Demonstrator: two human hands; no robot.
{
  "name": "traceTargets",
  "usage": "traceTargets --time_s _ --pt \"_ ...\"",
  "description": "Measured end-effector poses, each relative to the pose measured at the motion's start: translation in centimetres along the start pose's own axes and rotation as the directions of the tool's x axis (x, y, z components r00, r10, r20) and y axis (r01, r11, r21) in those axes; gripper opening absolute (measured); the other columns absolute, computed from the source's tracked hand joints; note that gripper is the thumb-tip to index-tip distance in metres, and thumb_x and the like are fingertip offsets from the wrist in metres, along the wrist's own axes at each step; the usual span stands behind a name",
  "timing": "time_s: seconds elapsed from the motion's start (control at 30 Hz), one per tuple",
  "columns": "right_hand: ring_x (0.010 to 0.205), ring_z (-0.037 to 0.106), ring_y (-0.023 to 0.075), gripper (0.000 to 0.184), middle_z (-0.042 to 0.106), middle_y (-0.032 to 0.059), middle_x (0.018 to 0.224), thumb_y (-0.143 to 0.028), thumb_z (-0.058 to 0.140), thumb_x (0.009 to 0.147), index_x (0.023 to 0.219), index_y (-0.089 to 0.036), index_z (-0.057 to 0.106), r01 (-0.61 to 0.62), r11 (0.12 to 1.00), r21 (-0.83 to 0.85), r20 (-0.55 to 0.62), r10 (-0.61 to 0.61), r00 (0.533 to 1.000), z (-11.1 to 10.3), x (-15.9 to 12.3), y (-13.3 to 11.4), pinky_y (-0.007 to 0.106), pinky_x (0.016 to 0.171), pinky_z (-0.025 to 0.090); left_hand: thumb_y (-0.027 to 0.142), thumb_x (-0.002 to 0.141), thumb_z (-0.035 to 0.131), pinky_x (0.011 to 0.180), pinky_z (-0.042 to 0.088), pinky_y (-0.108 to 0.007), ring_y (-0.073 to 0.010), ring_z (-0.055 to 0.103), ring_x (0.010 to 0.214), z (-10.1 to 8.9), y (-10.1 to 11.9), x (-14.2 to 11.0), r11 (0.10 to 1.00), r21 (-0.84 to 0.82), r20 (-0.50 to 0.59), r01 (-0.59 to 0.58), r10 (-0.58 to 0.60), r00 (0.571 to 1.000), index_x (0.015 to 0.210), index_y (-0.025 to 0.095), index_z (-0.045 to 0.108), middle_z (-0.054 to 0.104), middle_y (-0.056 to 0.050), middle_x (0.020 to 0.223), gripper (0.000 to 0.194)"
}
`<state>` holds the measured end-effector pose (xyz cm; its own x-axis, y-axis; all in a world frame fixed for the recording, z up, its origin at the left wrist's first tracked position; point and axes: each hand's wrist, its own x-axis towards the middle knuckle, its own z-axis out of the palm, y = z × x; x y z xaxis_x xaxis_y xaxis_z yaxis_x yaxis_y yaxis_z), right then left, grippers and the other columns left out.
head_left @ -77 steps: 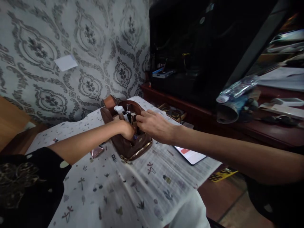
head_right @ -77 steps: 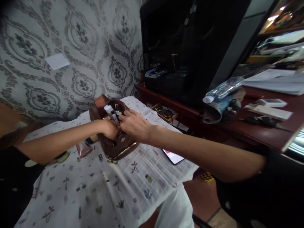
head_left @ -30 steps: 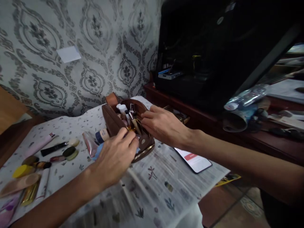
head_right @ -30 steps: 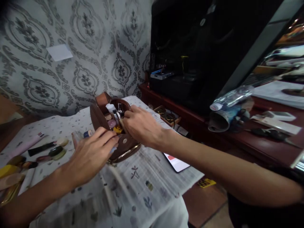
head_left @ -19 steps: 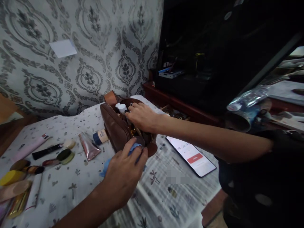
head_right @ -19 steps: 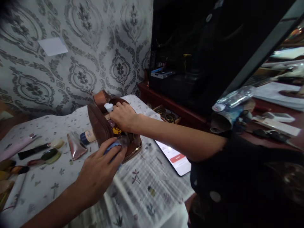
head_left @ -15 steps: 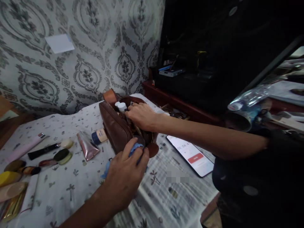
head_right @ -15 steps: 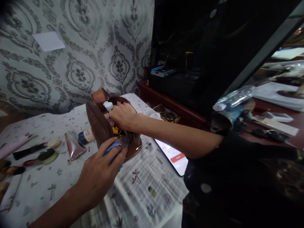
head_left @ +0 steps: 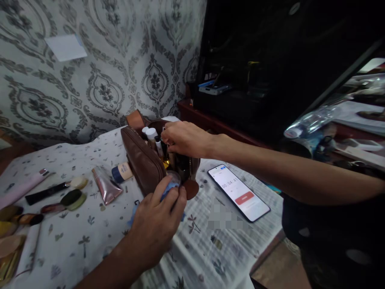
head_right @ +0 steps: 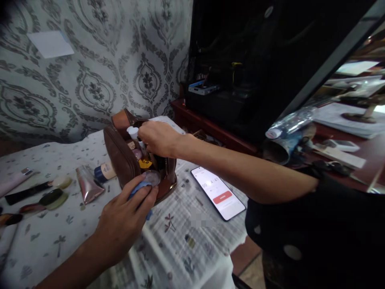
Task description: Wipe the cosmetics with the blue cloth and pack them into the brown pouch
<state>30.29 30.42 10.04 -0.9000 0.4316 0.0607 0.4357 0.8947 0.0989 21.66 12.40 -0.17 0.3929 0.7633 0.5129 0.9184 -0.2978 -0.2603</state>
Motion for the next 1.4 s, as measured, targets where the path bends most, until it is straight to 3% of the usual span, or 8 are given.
traceTargets --time_s 0.17,0.57,0.73,0.87,1.03,1.2,1.4 --pt "0.099 0.066 0.0219 0.016 0.069 0.0123 0.111 -0.015 0.063 0.089 0.104 -0.013 0.069 0.018 0.999 -0.032 0.019 -0.017 1.0 0.0 -0.9 -0.1 0.026 0.074 0.044 0.006 0.09 0.043 0.063 0.058 -0.031 -0.0304 0.06 0.122 0.1 0.0 0.1 1.0 0.011 -0.04 -0.005 0.006 0.999 0.121 0.008 0.06 0.071 -0.013 0.108 0.035" --pt "0.101 0.064 0.0228 0.021 0.069 0.0128 0.104 -0.027 0.056 0.098 0.098 -0.012 0.07 0.108 0.994 -0.007 0.009 -0.108 0.994 0.6 -1.0 0.4 0.029 0.077 0.045 0.006 0.088 0.042 0.067 0.059 -0.031 -0.0307 0.055 0.127 -0.1 -0.1 0.0 1.0 0.013 0.006 -0.013 0.013 1.0 0.124 0.008 0.06 0.07 -0.016 0.112 0.04" --pt "0.096 0.061 0.0205 0.018 0.067 0.0119 0.102 -0.02 0.054 0.097 0.097 -0.012 0.07 0.191 0.98 0.056 -0.099 -0.185 0.978 0.6 -1.4 0.5 0.031 0.082 0.045 0.006 0.09 0.044 0.065 0.059 -0.03 -0.0308 0.057 0.125 -0.3 -0.2 0.2 0.998 0.047 0.015 -0.034 0.034 0.999 0.123 0.007 0.061 0.07 -0.016 0.111 0.037" --pt "0.104 0.058 0.0239 0.019 0.065 0.0133 0.11 -0.021 0.055 0.096 0.106 -0.013 0.069 0.331 0.943 0.044 -0.2 -0.316 0.927 1.1 -2.2 0.4 0.038 0.09 0.044 0.007 0.091 0.043 0.065 0.058 -0.029 -0.0307 0.059 0.124 -0.3 -0.1 0.2 0.998 0.048 0.022 -0.035 0.034 0.999 0.122 0.008 0.062 0.071 -0.015 0.11 0.036" --pt "0.113 0.053 0.0287 0.031 0.063 0.0152 0.117 -0.024 0.063 0.09 0.118 -0.011 0.064 0.323 0.946 -0.032 -0.136 -0.324 0.936 2.2 -2.9 0.6 0.046 0.098 0.041 0.006 0.09 0.044 0.064 0.057 -0.029 -0.0305 0.057 0.126 -0.2 -0.1 0.2 0.998 0.056 0.0 -0.031 0.031 1.0 0.121 0.008 0.062 0.071 -0.014 0.107 0.036" --pt "0.106 0.055 0.0251 0.034 0.066 0.0122 0.11 -0.009 0.056 0.087 0.12 -0.012 0.064 0.292 0.954 -0.063 -0.126 -0.298 0.946 3.0 -2.8 1.1 0.042 0.096 0.039 0.006 0.089 0.044 0.065 0.057 -0.03 -0.0314 0.057 0.126 -0.3 -0.2 0.1 0.998 0.042 0.015 -0.043 0.043 0.999 0.123 0.006 0.061 0.07 -0.015 0.108 0.037" --pt "0.101 0.056 0.023 0.024 0.068 0.0101 0.098 -0.006 0.052 0.089 0.105 -0.012 0.069 0.322 0.946 -0.04 -0.094 -0.324 0.941 3.0 -2.8 1.5 0.039 0.095 0.037 0.006 0.09 0.042 0.066 0.058 -0.031 -0.0322 0.055 0.128 -0.2 -0.1 -0.1 0.999 0.036 0.015 -0.037 0.036 0.999 0.125 0.006 0.059 0.07 -0.015 0.112 0.039"
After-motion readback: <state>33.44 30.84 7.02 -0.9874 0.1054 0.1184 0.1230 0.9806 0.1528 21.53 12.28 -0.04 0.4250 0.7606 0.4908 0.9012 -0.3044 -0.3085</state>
